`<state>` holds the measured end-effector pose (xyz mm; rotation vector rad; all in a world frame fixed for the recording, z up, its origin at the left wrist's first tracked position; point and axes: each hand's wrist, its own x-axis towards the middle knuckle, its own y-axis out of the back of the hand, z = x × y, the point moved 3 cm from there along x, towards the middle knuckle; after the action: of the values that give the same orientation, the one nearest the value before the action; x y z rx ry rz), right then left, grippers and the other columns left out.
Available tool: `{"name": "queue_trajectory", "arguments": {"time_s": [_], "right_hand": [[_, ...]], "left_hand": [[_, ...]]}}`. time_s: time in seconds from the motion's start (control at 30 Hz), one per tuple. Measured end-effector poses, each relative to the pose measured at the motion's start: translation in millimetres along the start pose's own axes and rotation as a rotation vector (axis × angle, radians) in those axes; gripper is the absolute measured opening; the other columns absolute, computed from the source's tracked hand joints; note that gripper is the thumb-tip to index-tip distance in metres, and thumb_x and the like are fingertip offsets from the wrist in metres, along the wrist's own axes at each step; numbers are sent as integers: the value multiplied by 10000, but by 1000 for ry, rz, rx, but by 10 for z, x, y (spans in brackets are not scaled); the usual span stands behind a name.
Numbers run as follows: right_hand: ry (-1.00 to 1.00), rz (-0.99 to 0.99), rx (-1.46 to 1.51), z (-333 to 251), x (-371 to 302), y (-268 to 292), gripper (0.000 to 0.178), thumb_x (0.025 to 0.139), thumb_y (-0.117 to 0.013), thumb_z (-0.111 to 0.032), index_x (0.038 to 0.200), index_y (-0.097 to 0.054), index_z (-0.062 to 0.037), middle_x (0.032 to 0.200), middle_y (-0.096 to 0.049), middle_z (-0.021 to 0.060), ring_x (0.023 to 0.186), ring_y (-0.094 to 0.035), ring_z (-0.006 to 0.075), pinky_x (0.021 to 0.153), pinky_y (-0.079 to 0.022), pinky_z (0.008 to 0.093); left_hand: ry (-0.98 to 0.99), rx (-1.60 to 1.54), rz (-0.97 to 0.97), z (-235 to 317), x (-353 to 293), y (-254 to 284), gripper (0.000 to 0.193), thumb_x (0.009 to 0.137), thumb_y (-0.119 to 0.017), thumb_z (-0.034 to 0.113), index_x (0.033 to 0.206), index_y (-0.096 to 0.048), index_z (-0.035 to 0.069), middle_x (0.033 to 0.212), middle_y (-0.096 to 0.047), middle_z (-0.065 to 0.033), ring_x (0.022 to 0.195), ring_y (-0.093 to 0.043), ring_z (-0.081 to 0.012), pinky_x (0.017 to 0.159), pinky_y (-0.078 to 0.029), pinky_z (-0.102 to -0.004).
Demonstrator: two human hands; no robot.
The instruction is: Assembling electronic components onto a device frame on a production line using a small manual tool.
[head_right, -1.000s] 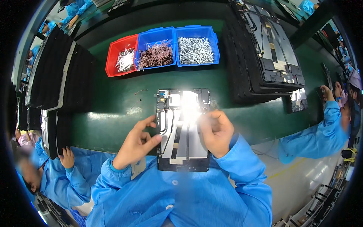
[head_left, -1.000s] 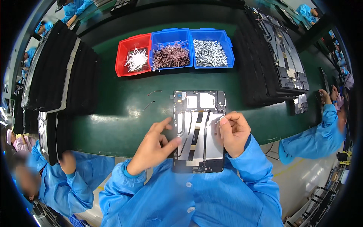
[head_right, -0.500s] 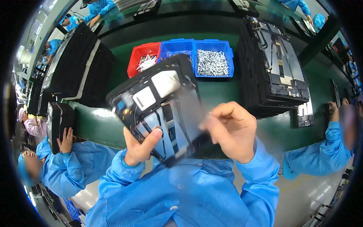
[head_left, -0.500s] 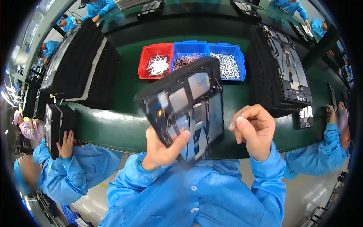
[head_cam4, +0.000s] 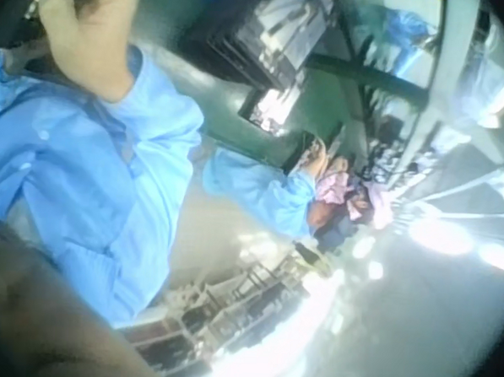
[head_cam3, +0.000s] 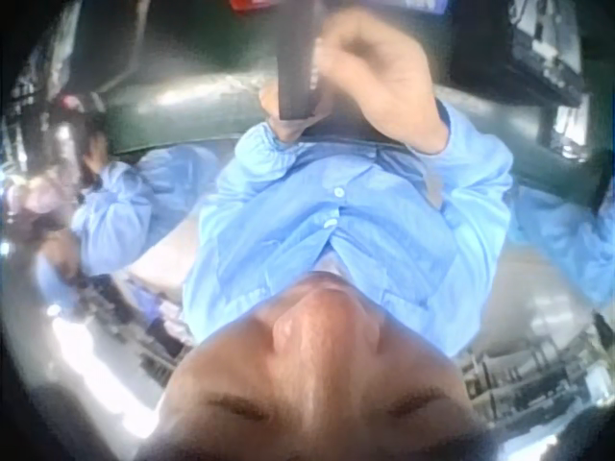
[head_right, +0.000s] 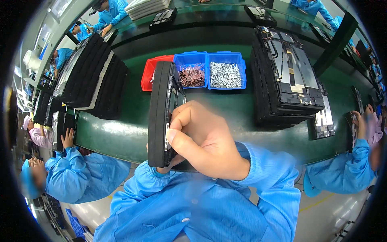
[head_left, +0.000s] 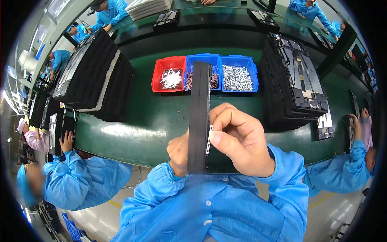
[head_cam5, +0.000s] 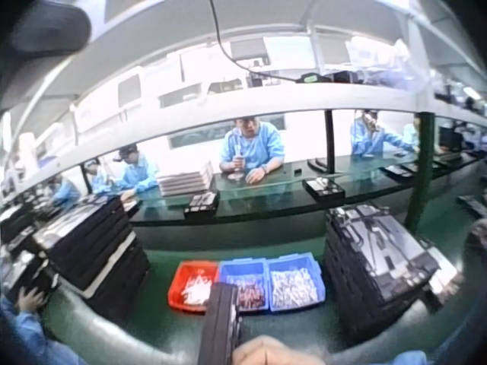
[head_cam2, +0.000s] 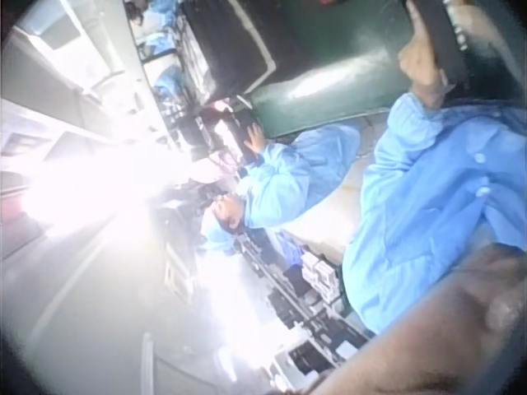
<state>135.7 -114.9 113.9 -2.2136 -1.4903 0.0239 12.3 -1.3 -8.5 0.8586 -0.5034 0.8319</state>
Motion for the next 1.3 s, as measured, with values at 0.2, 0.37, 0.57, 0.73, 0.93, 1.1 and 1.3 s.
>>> {"name": "queue_trajectory", "arguments": {"time_s": [0.2, 0.37, 0.57, 0.73, 0.93, 1.1, 1.3], "right_hand": [[-51, 9, 47, -12, -1, 32, 51, 926, -614, -32, 919, -574, -1, 1054, -546, 88, 937, -520, 115, 864, -447, 275], [68, -117, -49, 50, 5, 69, 67, 988, -593, -2, 993, -532, 24, 1064, -534, 99, 949, -672, 183, 727, -617, 305], [122, -115, -138, 23, -2, 65, 39, 975, -591, 21, 978, -552, 18, 1057, -540, 98, 961, -637, 174, 848, -537, 342], [117, -119, -75, 57, 6, 68, 45, 961, -608, 22, 966, -565, 9, 1053, -545, 98, 959, -612, 161, 862, -515, 344], [119, -113, -60, 79, -6, 97, 60, 939, -635, 17, 946, -578, 2, 1047, -550, 98, 965, -585, 156, 873, -490, 340], [108, -103, -53, 72, -10, 102, 60, 922, -642, 19, 928, -585, 1, 1051, -554, 99, 964, -569, 153, 871, -476, 336], [109, -119, -78, 53, -7, 119, 57, 913, -641, 23, 921, -589, 1, 1049, -554, 101, 957, -566, 150, 867, -473, 331]], "left_hand": [[-67, -5, -19, 113, 107, 53, 374, 673, -746, -17, 1036, -722, -101, 1056, -741, -260, 640, -733, -208, 529, -545, -269], [54, -12, -42, -1, -54, 26, 348, 660, -732, -14, 996, -726, -102, 1116, -720, -283, 628, -729, -199, 525, -543, -261], [-69, 81, -35, 90, 70, 85, 348, 652, -709, -17, 984, -719, -122, 1144, -707, -292, 616, -725, -196, 527, -542, -253], [-171, 99, 34, 190, 178, 103, 528, 691, -723, -11, 1194, -660, -160, 1017, -749, -245, 590, -711, -196, 523, -538, -262], [-236, 158, 22, 216, 191, 107, 621, 760, -746, -2, 1332, -569, -167, 860, -744, -176, 551, -680, -182, 510, -522, -284], [-256, 152, 34, 201, 185, 84, 648, 754, -769, 14, 1349, -569, -148, 810, -734, -157, 542, -672, -175, 509, -516, -275], [-215, 163, 10, 209, 157, 79, 628, 772, -768, 23, 1345, -573, -146, 819, -735, -161, 544, -672, -171, 510, -516, -274]]}}
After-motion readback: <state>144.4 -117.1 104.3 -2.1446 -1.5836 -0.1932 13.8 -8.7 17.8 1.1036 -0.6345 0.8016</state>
